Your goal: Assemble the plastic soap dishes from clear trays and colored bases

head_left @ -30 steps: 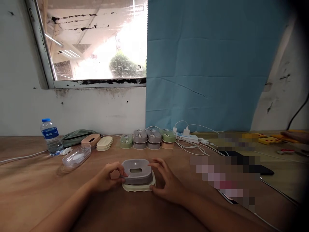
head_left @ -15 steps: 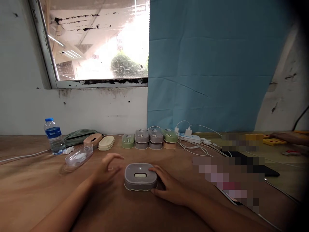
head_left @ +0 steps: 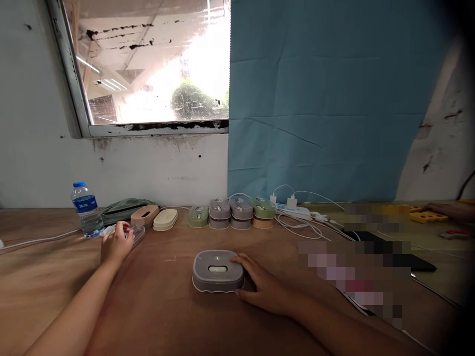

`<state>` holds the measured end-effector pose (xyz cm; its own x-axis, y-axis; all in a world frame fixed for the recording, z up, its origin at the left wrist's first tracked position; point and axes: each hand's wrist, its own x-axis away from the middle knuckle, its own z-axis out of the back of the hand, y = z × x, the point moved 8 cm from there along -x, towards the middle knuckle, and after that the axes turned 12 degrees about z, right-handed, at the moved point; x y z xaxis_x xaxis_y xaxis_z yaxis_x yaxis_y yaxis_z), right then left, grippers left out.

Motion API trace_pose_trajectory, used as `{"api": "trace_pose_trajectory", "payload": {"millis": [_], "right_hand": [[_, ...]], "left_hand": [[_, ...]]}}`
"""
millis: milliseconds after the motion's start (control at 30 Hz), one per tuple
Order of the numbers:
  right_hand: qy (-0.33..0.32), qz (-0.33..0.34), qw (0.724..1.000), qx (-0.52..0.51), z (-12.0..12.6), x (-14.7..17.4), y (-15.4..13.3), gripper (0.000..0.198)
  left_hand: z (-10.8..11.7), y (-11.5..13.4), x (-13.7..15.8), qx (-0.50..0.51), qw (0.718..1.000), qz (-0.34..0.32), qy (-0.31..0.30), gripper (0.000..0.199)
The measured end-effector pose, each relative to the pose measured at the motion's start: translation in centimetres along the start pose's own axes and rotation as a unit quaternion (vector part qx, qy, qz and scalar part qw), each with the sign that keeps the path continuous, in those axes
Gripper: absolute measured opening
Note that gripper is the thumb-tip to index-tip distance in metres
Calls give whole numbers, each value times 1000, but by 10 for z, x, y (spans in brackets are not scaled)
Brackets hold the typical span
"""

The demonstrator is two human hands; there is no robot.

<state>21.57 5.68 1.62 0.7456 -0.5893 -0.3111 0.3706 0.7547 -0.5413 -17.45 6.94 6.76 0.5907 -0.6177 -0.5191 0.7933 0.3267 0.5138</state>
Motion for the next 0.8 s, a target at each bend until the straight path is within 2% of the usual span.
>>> {"api": "trace_pose_trajectory", "payload": {"millis": [67,100,133,167,200,267,300,367,400,500,567,633,800], "right_hand": [[5,3,1000,0,0,0,0,63],[7,4,1000,-1,0,0,1,62],[9,4,1000,-2,-1,0,1,63],[11,4,1000,-3,-1,-1,1,63],[14,4,1000,-3,-1,-1,1,62],[19,8,1000,-2,0,-2,0,61],[22,10,1000,-1,1,-3,0,61],[26,13,1000,1,2,-4,-2,60],[26,13,1000,0,2,-4,-3,59],[20,12,1000,2,1,-4,-4,61],[18,11,1000,5,1,-4,-3,64],[25,12,1000,10,1,-3,-2,66],[69,27,997,39,7,-4,-6,74]], "left_hand": [[17,6,3,139,989,34,46,19],[25,8,4,255,963,63,58,19],[31,12,7,383,917,93,54,20],[33,16,10,514,847,127,39,20],[31,24,14,623,764,167,8,20],[32,49,25,695,689,200,-52,15],[29,63,32,737,632,219,-100,13],[26,88,50,789,547,217,-178,11],[25,99,59,803,516,209,-215,12],[19,121,87,804,469,175,-321,19],[14,130,104,792,449,157,-383,23],[10,135,115,782,440,145,-417,24],[1,140,134,773,420,124,-459,22]]}}
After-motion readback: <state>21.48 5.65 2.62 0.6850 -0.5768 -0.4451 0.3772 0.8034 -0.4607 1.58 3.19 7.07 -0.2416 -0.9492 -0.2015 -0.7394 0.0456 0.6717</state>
